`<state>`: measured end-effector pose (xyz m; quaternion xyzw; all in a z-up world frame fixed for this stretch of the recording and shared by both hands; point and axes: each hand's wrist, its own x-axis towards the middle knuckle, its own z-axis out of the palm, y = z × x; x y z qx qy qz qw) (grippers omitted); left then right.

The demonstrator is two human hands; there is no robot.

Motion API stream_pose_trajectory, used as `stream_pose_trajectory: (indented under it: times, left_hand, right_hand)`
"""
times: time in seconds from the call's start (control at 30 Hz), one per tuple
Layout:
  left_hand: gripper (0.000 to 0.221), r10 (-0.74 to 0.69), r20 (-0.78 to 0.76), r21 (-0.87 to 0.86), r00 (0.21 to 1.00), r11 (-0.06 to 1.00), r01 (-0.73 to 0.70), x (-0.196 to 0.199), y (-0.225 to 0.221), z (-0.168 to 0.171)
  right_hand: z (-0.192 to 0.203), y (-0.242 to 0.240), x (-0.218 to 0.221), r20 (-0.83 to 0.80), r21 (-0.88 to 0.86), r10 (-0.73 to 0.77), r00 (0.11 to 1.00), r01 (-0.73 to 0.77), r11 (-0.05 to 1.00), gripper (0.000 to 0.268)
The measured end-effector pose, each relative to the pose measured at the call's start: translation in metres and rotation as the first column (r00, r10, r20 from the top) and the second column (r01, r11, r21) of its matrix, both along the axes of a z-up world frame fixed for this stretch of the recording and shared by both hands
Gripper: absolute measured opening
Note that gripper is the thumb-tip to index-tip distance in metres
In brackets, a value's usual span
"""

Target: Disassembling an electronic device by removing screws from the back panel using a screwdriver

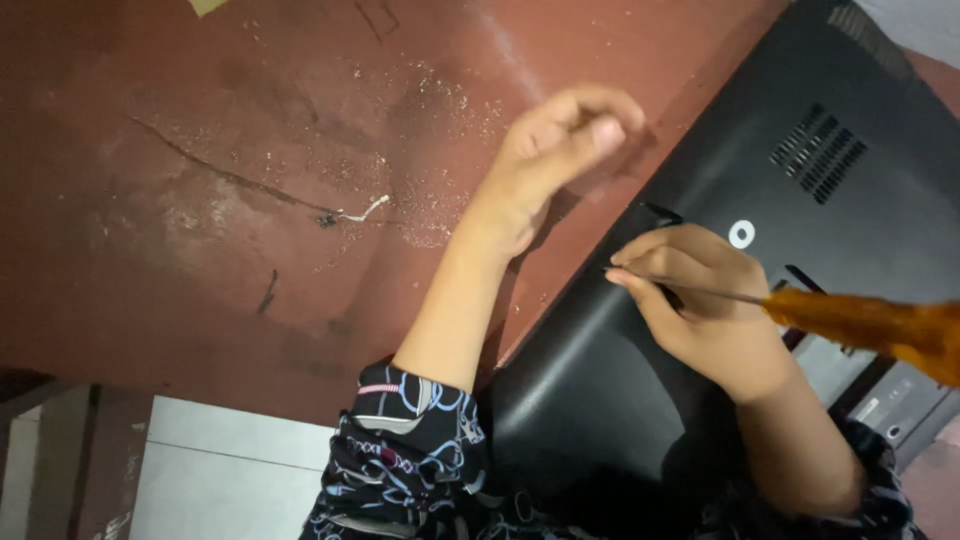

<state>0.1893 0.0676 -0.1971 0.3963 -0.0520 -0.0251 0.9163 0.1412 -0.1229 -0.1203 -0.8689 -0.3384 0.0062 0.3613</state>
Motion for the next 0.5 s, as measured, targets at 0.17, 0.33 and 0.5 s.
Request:
stream_pose_trajectory:
  times: [0.17,0.33,0.5]
  left_hand:
    - [0.029,-0.481,0.342,0.240,0.807,0.875,0.420,-0.012,-0.001,0.032]
    - [0.008,-0.385,0.307,0.276,0.871,0.911,0.305,-0.022,-0.015,0.035]
    - [0.022,-0.274,0.348,0.284,0.897,0.942,0.178,-0.018,-0.022,0.009]
  right_hand:
    - [-0.017,-0.016,-0.006,-0.129,-0.118,-0.103,0.986,0.088,0.989,0.015]
    - [-0.030,-0.017,-0.001,0.051,-0.209,-0.070,0.996,0.079,0.975,0.015]
    - [-0.029,-0.017,0.009,-0.036,0.217,0.036,0.999,-0.028,0.976,0.022]
